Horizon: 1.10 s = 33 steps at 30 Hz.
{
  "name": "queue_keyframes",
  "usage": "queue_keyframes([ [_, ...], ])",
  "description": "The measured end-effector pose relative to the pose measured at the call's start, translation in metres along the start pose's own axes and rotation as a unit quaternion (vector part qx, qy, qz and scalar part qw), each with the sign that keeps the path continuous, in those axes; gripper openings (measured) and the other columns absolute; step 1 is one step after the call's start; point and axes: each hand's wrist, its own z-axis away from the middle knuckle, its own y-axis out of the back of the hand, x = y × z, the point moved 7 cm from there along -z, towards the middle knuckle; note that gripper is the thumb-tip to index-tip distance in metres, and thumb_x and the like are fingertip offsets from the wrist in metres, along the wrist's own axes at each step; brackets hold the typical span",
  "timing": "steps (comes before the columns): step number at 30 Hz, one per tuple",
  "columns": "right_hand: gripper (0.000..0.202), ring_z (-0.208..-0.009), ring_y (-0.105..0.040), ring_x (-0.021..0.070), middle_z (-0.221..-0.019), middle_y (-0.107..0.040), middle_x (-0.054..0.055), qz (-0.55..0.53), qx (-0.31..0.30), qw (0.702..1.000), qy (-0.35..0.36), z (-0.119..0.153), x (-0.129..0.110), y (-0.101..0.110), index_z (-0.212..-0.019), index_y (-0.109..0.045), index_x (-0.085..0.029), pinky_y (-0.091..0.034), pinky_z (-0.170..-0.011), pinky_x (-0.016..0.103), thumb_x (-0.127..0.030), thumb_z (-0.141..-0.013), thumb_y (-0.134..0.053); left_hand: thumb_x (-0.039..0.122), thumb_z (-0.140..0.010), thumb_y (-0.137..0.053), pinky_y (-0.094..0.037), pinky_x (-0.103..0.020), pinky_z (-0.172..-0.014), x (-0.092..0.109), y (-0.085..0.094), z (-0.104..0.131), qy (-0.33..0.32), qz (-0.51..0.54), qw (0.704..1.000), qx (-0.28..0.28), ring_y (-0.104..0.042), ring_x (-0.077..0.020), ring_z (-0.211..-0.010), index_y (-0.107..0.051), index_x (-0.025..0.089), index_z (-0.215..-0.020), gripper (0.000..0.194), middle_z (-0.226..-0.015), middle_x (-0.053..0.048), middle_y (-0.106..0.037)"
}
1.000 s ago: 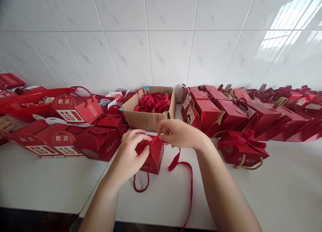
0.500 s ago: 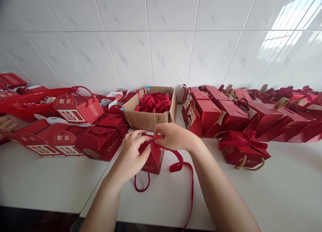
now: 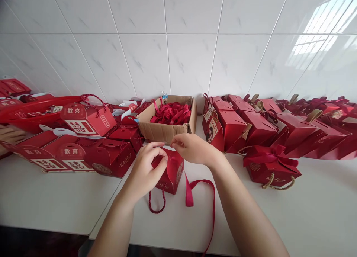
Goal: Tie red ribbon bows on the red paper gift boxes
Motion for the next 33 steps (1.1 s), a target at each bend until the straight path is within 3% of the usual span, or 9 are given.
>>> queue_keyframes([
  [5, 0.03, -0.082, -0.056, 0.0182, -0.09, -0.062, 0.006, -0.003, -0.038, 0.997, 0.059, -0.002, -0.011, -0.009, -0.086, -0.065, -0.018, -0.042, -0.07, 0.03, -0.038, -0.091, -0.044, 0.025, -0.088, -0.046, -0.04, -0.042, -0.099, -0.004, 0.002, -0.002, 0.022, 0.033, 0.999, 0.007, -0.044, -0.0252, -0.122, -0.056, 0.02, -0.08, 0.014, -0.115, -0.009, -0.054],
  [14, 0.022, -0.082, -0.058, 0.0175, -0.089, -0.065, 0.004, -0.027, -0.061, 0.996, 0.051, -0.004, -0.008, -0.014, -0.086, -0.066, -0.019, -0.042, -0.067, 0.027, -0.034, -0.086, -0.051, 0.024, -0.089, -0.044, -0.039, -0.043, -0.099, -0.004, 0.004, -0.001, 0.019, 0.02, 0.999, 0.017, -0.043, -0.025, -0.124, -0.055, 0.02, -0.083, 0.014, -0.118, -0.01, -0.053],
  [21, 0.02, -0.068, -0.053, 0.0135, -0.077, -0.062, 0.002, -0.054, -0.089, 0.994, 0.034, -0.006, -0.005, -0.015, -0.083, -0.066, -0.016, -0.041, -0.062, 0.025, -0.029, -0.083, -0.051, 0.026, -0.09, -0.044, -0.038, -0.04, -0.099, -0.006, 0.007, -0.001, 0.008, 0.03, 0.999, 0.02, -0.045, -0.0235, -0.122, -0.053, 0.022, -0.086, 0.011, -0.118, -0.008, -0.055],
  [27, 0.018, -0.06, -0.044, 0.01, -0.066, -0.053, -0.001, -0.088, -0.075, 0.993, 0.026, -0.005, -0.002, -0.01, -0.077, -0.065, -0.015, -0.034, -0.053, 0.023, -0.028, -0.081, -0.053, 0.035, -0.089, -0.049, -0.033, -0.044, -0.105, -0.007, 0.004, 0.004, 0.012, 0.013, 0.998, -0.065, -0.037, -0.0253, -0.127, -0.052, 0.023, -0.082, 0.015, -0.112, -0.006, -0.056],
  [33, 0.02, -0.058, -0.042, 0.0096, -0.064, -0.052, -0.002, -0.098, -0.069, 0.993, 0.008, -0.006, 0.001, -0.01, -0.077, -0.067, -0.016, -0.033, -0.053, 0.023, -0.029, -0.081, -0.053, 0.039, -0.088, -0.051, -0.035, -0.046, -0.106, -0.002, -0.005, 0.009, -0.012, -0.018, 0.993, -0.12, -0.04, -0.0268, -0.125, -0.059, 0.023, -0.085, 0.018, -0.124, -0.007, -0.051],
])
